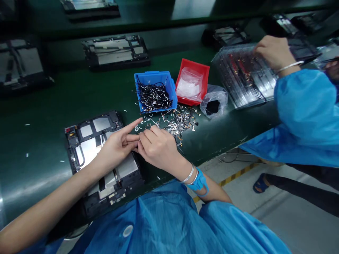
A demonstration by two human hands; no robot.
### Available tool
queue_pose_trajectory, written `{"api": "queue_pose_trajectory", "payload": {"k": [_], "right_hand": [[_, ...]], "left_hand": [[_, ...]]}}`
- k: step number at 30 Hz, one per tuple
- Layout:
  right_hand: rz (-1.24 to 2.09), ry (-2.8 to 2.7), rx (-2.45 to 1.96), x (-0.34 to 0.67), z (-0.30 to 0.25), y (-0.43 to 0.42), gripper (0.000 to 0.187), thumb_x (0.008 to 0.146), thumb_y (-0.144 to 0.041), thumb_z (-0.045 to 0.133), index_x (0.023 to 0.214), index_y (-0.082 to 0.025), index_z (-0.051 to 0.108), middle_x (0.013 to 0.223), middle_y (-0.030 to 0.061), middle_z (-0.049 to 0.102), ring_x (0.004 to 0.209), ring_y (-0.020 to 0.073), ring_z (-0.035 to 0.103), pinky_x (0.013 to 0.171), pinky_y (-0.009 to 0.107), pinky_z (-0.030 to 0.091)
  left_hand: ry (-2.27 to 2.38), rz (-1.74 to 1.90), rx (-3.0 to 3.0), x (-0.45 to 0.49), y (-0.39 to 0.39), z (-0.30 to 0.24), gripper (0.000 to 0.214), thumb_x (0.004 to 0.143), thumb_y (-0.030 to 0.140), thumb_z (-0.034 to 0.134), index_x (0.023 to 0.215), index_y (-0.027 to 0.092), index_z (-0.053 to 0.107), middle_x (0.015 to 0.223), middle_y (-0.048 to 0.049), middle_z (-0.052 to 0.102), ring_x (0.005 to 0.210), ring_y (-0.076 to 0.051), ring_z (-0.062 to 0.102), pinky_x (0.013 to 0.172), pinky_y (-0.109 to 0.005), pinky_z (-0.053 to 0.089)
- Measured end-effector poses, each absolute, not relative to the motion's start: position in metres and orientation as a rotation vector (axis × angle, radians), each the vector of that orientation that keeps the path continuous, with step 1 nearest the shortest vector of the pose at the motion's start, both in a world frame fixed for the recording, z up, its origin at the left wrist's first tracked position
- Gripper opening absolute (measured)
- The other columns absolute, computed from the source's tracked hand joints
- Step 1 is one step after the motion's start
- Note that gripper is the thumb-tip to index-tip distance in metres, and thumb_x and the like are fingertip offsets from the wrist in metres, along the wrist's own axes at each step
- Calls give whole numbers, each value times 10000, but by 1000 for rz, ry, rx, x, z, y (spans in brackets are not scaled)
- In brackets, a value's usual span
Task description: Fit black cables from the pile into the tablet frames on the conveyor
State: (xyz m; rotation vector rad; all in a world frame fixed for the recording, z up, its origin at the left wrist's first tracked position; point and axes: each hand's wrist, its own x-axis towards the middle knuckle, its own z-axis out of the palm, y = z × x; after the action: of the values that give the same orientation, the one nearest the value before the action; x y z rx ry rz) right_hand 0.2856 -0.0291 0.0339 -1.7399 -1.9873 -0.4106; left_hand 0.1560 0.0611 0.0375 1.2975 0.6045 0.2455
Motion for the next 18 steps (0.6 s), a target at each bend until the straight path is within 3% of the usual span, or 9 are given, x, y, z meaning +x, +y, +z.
{"api": "queue_pose_trajectory", "payload": {"k": [7,12,18], "right_hand": [[-523,-1713,-1831,333,46,-23,194,866,-155,528,821,-209,709,737,17,717,688,161,620,631,311,485],[-537,-1522,-1838,344,53,-38,166,861,-133,565,867,-223,704,775,22,737,699,161,654,659,312,517],[-242,-1685,-1651,311,33,-51,146,853,-111,580,873,-206,689,827,28,740,735,147,659,678,308,549]], "left_hand": [[644,204,1166,157,67,43,770,823,80,560,1509,136,216,1028,-129,731,959,-226,707,659,-244,579],[653,223,1137,156,67,44,775,844,116,575,1515,133,186,1035,-157,725,855,-228,729,600,-242,568],[608,182,1152,157,65,41,798,849,132,570,1523,146,144,1003,-132,733,798,-205,729,598,-239,563]]}}
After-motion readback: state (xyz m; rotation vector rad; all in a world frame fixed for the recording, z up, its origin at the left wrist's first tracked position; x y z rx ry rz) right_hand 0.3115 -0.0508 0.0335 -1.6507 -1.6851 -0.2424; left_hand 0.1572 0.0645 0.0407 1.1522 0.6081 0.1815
